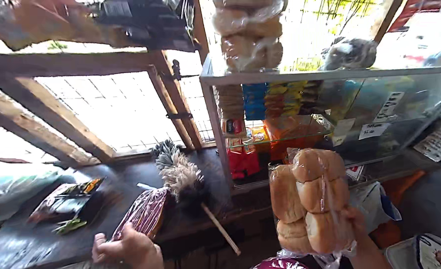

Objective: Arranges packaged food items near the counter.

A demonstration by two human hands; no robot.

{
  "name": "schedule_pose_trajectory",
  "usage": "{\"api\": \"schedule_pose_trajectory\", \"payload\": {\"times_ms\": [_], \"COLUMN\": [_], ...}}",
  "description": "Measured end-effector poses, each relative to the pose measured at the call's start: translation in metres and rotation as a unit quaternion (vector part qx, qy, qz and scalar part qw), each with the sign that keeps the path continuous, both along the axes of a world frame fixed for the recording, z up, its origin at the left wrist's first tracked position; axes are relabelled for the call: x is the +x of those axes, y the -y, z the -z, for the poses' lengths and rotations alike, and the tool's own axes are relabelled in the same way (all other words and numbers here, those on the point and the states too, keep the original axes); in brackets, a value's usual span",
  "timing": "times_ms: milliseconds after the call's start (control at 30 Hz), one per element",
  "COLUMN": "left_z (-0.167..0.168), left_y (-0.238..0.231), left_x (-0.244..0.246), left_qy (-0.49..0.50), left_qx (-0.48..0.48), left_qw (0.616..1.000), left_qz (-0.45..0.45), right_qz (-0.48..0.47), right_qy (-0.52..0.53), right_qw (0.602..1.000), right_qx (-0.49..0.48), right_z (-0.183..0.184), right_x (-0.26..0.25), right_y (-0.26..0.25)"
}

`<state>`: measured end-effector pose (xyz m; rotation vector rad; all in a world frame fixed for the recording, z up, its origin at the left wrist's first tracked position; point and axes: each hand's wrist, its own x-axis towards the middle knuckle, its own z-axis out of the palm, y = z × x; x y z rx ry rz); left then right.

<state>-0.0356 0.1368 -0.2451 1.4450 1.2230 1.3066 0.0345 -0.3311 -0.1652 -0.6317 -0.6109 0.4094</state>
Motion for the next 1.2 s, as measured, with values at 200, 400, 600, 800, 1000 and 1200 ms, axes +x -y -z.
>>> {"api": "schedule_pose_trajectory", "payload": {"times_ms": [200, 400, 600, 800, 1000, 1200], "left_z": [-0.089, -0.19, -0.199, -0.178, -0.188, -0.203], "left_y": [0.121, 0.224, 0.259, 0.266, 0.257, 0.263], "left_x": [0.012, 0.051, 0.058, 0.044, 0.014, 0.023], "left_qy": [0.148, 0.18, 0.234, 0.342, 0.372, 0.37], "left_qx": [0.246, 0.157, 0.086, -0.096, -0.126, -0.106], "left_qw": [0.851, 0.608, 0.67, 0.709, 0.708, 0.659], "left_qz": [0.44, 0.758, 0.699, 0.609, 0.587, 0.646], "right_qz": [0.02, 0.154, 0.138, 0.076, 0.497, 0.389], "right_qy": [0.1, 0.178, 0.289, 0.375, 0.579, 0.537], "right_qw": [0.994, 0.966, 0.919, 0.835, 0.496, 0.444], "right_qx": [-0.034, -0.108, -0.23, -0.395, -0.415, -0.602], "right_z": [-0.059, -0.134, -0.154, -0.18, -0.251, -0.279], "right_x": [0.028, 0.033, 0.052, 0.065, 0.145, 0.239], "right_y": [0.025, 0.004, -0.018, -0.022, -0.01, 0.007]}}
